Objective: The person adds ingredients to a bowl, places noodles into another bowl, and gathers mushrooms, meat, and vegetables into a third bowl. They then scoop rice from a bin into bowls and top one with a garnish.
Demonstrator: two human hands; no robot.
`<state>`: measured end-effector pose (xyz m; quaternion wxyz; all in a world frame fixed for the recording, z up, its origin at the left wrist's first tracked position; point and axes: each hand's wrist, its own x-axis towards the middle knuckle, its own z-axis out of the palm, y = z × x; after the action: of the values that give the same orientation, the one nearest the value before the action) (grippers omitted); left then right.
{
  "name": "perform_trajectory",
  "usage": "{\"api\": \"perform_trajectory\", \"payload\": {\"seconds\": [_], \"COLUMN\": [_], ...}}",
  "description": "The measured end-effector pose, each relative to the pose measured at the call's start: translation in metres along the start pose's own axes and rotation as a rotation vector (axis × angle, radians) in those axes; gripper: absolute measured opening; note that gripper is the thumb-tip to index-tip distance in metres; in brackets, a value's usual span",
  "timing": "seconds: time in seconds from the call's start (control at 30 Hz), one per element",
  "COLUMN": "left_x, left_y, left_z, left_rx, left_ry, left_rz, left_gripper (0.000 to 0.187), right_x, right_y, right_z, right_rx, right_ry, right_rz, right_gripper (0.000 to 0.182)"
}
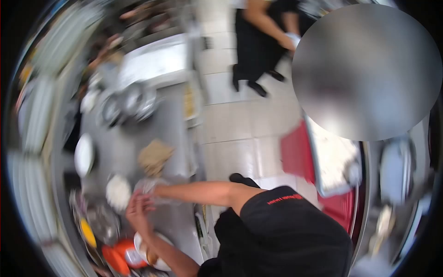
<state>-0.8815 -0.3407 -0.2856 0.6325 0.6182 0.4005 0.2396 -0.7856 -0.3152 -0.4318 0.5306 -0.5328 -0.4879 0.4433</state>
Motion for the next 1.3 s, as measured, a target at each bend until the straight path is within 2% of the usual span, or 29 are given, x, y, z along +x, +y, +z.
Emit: {"api": "perform_trajectory", "payload": {"seconds": [0.07,0.13,0.17,0.2,0.23,0.3,0.37,0.4,0.43,0.47,0.53,0.57,0.6,0.7,0.8,0.83,0.9,0.93,0.97,1.0,1.07,1.13,1.17,1.23,1.27,1.3], "left_x": [0.046,0.099,0.126,0.154,0.171,0.179,0.174,0.171,0.166,0.152,0.115,0.096,0.072,0.0,-0.068,-0.092,-0.136,-0.16,-0.186,-0.213,-0.268,-0.319,-0.342,-0.38,-0.393,-0.399], "left_y": [0.006,0.012,0.014,0.021,0.024,0.044,0.043,0.033,0.018,0.007,-0.024,-0.042,-0.052,-0.08,-0.106,-0.114,-0.137,-0.147,-0.156,-0.164,-0.183,-0.201,-0.207,-0.216,-0.219,-0.228], "left_z": [0.01,0.017,0.014,0.006,0.015,0.05,0.105,0.134,0.169,0.205,0.268,0.295,0.317,0.376,0.425,0.442,0.477,0.496,0.517,0.538,0.585,0.627,0.646,0.682,0.692,0.698], "left_rx": [0.033,0.104,0.139,0.22,0.299,0.256,0.287,0.31,0.329,0.372,0.469,0.509,0.524,0.601,0.679,0.712,0.752,0.759,0.763,0.773,0.742,0.682,0.655,0.691,0.714,0.729], "left_ry": [-0.029,0.053,0.122,0.065,0.017,-0.198,-0.44,-0.566,-0.689,-0.785,-0.987,-1.098,-1.199,-1.443,-1.575,-1.618,-1.726,-1.771,-1.815,-1.833,-1.859,-1.846,-1.822,-1.766,-1.702,-1.698], "left_rz": [-0.042,-0.084,-0.11,-0.128,-0.131,-0.05,-0.004,-0.033,-0.053,-0.137,-0.237,-0.249,-0.293,-0.406,-0.427,-0.429,-0.401,-0.399,-0.402,-0.388,-0.351,-0.317,-0.307,-0.337,-0.352,-0.367], "left_gripper": [0.029,0.029,0.029,0.029,0.029,0.026,0.028,0.028,0.027,0.026,0.023,0.022,0.021,0.022,0.025,0.027,0.03,0.033,0.037,0.042,0.051,0.054,0.055,0.051,0.048,0.048], "right_x": [-0.063,-0.115,-0.141,-0.169,-0.217,-0.313,-0.405,-0.444,-0.482,-0.522,-0.581,-0.653,-0.678,-0.744,-0.79,-0.79,-0.783,-0.806,-0.828,-0.853,-0.882,-0.885,-0.891,-0.898,-0.898,-0.896], "right_y": [-0.08,-0.045,-0.003,0.022,0.05,0.061,0.059,0.082,0.047,0.04,-0.022,0.045,0.044,0.033,0.015,-0.006,-0.054,-0.052,-0.024,0.021,0.047,0.043,0.052,0.068,0.073,0.074], "right_z": [-0.064,-0.098,-0.106,-0.118,-0.135,-0.152,-0.164,-0.173,-0.179,-0.178,-0.19,-0.192,-0.193,-0.208,-0.224,-0.228,-0.237,-0.24,-0.243,-0.247,-0.25,-0.248,-0.239,-0.213,-0.196,-0.18], "right_rx": [-0.649,-0.897,-0.896,-0.901,-0.921,0.492,0.169,-0.76,-0.811,-0.777,-0.312,-0.486,-0.466,-0.17,0.215,0.24,-0.44,-0.519,-0.497,-0.539,-0.569,-0.143,-0.122,-0.303,-0.282,-0.482], "right_ry": [-0.207,-0.057,0.173,0.408,0.468,0.699,1.187,1.306,1.338,1.598,1.768,1.674,1.701,2.307,2.855,2.86,2.348,2.057,2.06,1.936,1.798,1.791,1.786,2.263,2.249,2.202], "right_rz": [0.132,-0.114,-0.24,-0.364,-0.338,-0.031,0.474,0.497,0.91,1.022,1.456,1.608,1.605,1.551,1.401,1.397,1.733,1.652,1.658,1.654,1.653,1.5,1.507,1.391,1.406,1.64], "right_gripper": [0.03,0.032,0.034,0.036,0.036,0.045,0.028,0.028,0.029,0.032,0.029,0.027,0.027,0.036,0.052,0.052,0.059,0.059,0.059,0.057,0.055,0.031,0.031,0.03,0.03,0.029]}}
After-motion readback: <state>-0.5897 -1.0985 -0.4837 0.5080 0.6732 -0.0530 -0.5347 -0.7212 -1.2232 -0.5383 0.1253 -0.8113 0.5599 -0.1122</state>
